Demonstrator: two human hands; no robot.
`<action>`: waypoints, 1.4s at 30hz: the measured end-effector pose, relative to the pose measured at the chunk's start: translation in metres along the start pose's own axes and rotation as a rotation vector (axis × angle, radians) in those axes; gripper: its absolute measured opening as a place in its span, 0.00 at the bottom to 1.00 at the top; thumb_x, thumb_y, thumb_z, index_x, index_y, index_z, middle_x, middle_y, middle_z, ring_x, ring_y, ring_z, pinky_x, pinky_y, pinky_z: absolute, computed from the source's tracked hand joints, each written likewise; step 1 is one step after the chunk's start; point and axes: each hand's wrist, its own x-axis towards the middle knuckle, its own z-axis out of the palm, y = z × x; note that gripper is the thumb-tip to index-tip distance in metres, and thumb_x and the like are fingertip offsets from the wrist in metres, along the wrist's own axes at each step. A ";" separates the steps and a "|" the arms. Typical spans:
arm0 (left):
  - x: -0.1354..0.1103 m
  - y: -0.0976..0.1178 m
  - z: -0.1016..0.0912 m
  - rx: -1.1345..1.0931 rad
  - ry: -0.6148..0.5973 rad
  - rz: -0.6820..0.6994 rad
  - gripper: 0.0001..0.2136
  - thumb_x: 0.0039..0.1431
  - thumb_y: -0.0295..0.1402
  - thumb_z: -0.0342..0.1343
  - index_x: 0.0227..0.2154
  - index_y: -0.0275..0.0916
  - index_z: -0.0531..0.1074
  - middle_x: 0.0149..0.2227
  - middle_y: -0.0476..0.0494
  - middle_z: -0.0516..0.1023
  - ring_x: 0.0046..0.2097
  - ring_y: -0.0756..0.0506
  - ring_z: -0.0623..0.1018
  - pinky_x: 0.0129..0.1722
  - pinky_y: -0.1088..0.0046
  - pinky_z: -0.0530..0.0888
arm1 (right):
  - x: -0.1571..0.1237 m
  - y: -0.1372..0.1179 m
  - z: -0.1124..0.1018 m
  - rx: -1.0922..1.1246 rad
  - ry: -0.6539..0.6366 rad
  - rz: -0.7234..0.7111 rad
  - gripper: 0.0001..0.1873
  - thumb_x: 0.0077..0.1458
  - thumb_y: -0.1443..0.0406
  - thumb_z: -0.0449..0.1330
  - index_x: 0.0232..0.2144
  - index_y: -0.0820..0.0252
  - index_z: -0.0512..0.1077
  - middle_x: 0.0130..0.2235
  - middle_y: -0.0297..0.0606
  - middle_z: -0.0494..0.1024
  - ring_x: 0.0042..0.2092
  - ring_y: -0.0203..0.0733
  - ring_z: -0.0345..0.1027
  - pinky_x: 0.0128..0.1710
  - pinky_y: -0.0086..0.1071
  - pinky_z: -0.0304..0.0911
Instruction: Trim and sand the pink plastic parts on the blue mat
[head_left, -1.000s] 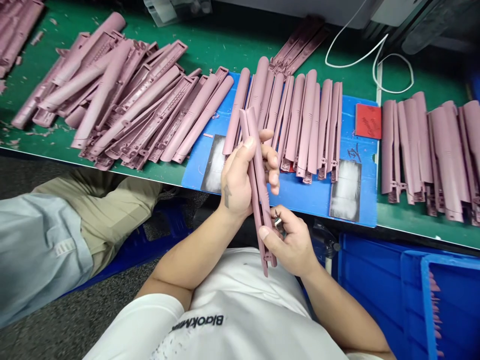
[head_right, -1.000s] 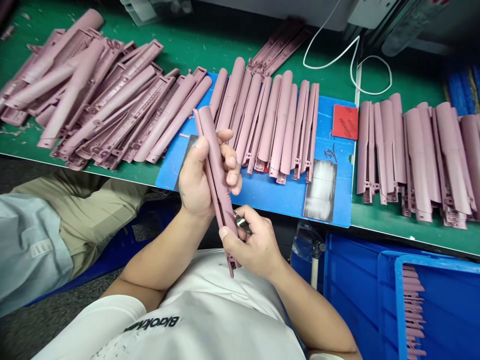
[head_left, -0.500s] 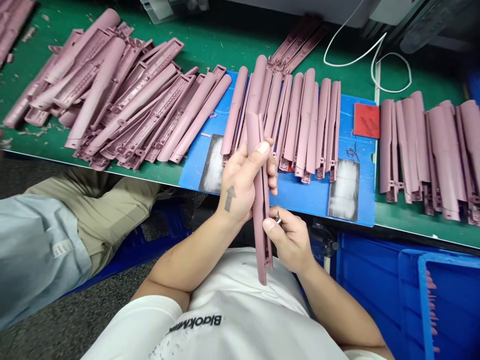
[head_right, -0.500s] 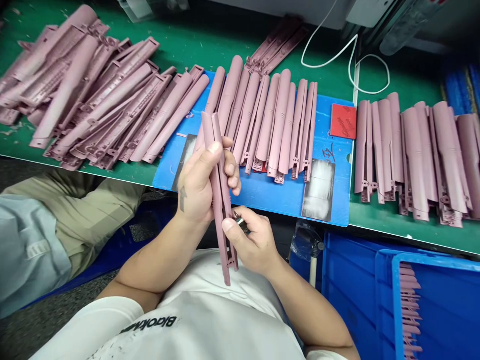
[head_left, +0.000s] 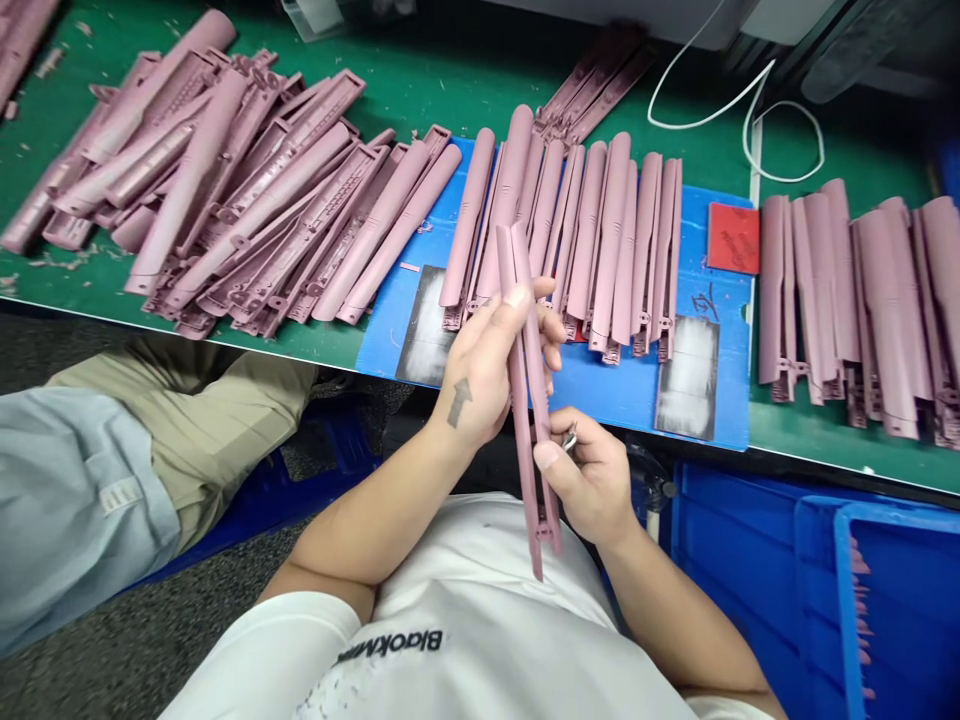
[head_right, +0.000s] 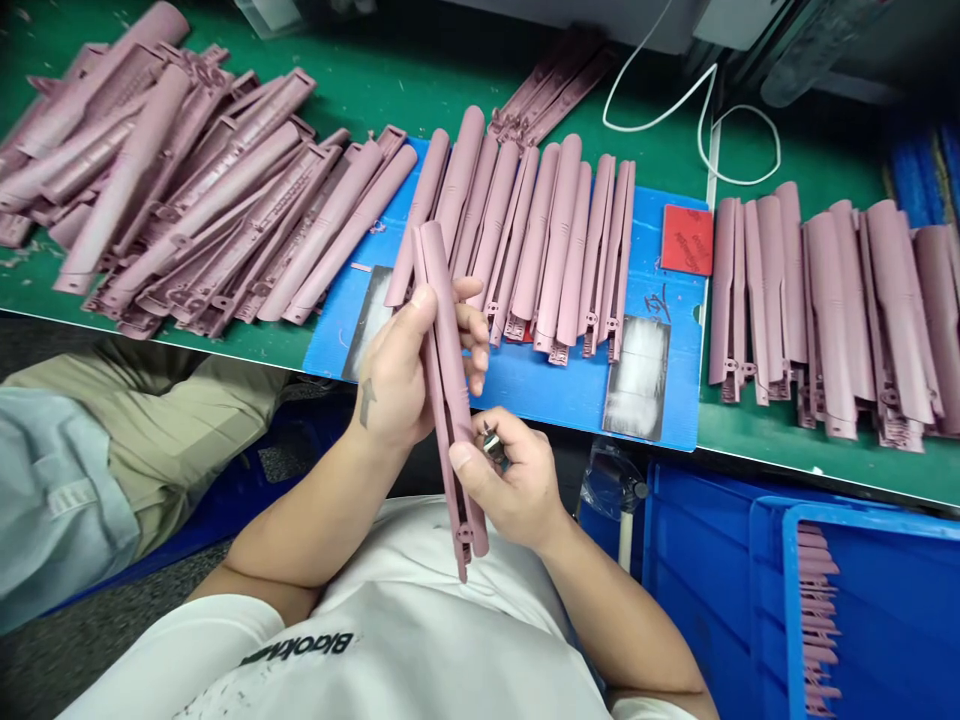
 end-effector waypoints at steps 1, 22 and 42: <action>-0.003 -0.001 -0.004 0.047 -0.024 0.008 0.22 0.68 0.53 0.64 0.52 0.40 0.80 0.38 0.45 0.81 0.32 0.49 0.79 0.27 0.76 0.77 | 0.000 0.002 -0.002 -0.007 0.022 0.003 0.19 0.66 0.50 0.66 0.32 0.55 0.71 0.23 0.25 0.63 0.25 0.33 0.53 0.26 0.29 0.55; -0.044 -0.014 -0.044 0.310 -0.397 -0.069 0.14 0.72 0.38 0.64 0.57 0.48 0.85 0.48 0.42 0.77 0.39 0.47 0.81 0.38 0.74 0.84 | 0.004 0.001 -0.011 0.095 0.211 0.035 0.22 0.63 0.46 0.72 0.33 0.55 0.74 0.25 0.26 0.72 0.25 0.33 0.60 0.26 0.28 0.59; 0.029 0.013 0.005 -0.076 -0.022 -0.161 0.16 0.71 0.21 0.55 0.59 0.36 0.69 0.39 0.47 0.84 0.40 0.42 0.89 0.38 0.67 0.88 | -0.004 -0.021 -0.036 -0.453 -0.144 -0.187 0.11 0.79 0.58 0.53 0.51 0.53 0.74 0.35 0.33 0.78 0.35 0.40 0.71 0.40 0.35 0.66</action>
